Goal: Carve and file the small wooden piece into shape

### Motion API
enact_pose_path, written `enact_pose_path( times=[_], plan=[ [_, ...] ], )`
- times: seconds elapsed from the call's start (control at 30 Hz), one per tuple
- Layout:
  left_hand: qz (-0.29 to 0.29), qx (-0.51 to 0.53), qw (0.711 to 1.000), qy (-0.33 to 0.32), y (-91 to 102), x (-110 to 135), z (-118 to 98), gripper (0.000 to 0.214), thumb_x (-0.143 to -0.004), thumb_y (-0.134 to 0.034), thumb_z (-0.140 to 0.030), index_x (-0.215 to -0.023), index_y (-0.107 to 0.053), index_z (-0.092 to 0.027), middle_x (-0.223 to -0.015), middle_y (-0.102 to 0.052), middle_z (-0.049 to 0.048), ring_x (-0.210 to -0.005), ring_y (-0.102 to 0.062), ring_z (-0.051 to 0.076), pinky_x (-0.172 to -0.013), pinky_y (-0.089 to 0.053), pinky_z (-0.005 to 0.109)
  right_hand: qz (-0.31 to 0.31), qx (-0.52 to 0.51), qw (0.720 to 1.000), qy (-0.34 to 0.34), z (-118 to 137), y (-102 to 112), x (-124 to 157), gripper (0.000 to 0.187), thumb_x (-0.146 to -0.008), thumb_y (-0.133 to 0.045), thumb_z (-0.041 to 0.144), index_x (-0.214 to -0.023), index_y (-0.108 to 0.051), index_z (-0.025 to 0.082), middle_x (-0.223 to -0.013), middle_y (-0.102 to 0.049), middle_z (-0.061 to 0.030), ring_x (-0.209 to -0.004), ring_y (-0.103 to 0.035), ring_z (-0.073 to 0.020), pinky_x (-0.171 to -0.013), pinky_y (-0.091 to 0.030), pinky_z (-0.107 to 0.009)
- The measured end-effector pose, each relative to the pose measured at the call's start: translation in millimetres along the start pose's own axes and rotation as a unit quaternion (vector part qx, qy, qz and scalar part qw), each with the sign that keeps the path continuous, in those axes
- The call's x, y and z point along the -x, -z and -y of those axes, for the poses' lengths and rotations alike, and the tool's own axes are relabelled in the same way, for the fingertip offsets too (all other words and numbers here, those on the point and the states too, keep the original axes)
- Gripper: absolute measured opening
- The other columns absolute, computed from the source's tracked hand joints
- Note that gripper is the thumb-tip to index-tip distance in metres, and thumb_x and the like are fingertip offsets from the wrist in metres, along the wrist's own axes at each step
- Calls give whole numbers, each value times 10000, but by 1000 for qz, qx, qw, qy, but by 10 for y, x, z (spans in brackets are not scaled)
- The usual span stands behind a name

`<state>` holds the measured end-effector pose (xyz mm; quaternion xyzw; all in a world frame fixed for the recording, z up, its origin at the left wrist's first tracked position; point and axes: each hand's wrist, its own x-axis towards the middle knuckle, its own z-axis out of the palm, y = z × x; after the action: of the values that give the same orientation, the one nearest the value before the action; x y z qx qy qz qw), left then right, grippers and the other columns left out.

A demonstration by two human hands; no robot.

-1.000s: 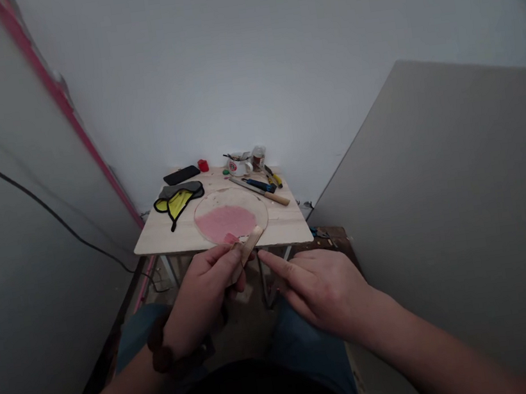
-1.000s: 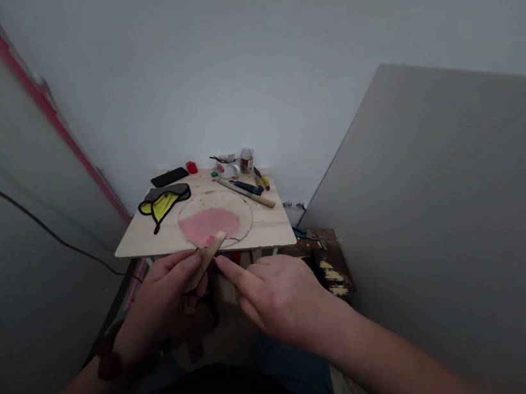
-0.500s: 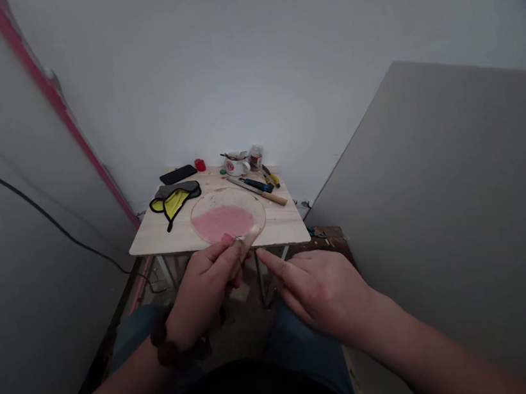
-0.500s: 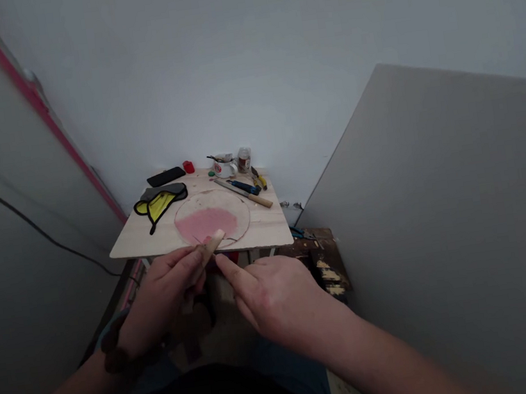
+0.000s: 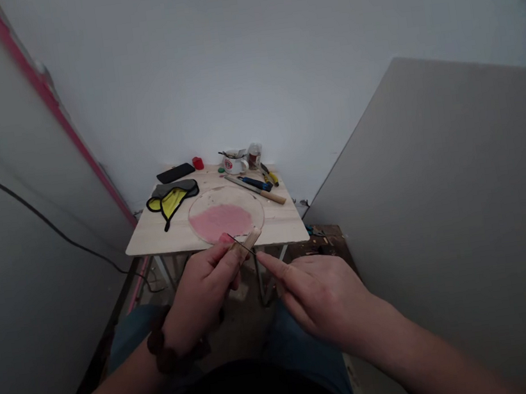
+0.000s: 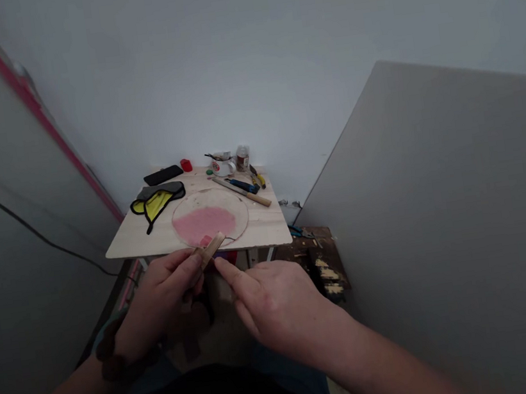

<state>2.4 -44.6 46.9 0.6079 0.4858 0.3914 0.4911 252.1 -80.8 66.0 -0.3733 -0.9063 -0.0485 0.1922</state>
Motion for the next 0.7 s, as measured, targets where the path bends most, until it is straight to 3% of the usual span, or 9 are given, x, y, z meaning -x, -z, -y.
enact_pose_path(
  times=[0.43,0.7],
  plan=[
    [16,-35,999,-35,-101,11,86,492,-1135,-617,-578,-797,-707,-232,-709,-662,8,-674,-574,196,-634,-421,308,23,-6,999,-22,-6,-47,-83,572,-1121,-515,200,-1675,-630,110,-933,-853,-94,-804,-776,-237,-744,-585,-342],
    [-18,-55,998,-33,-32,-29,75,515,-1134,-606,-595,-767,-664,-238,-708,-648,7,-695,-580,201,-653,-417,321,30,-20,999,-33,13,-18,-39,575,-1121,-510,203,-1672,-640,102,-961,-870,-112,-806,-796,-238,-759,-579,-338]
  ],
)
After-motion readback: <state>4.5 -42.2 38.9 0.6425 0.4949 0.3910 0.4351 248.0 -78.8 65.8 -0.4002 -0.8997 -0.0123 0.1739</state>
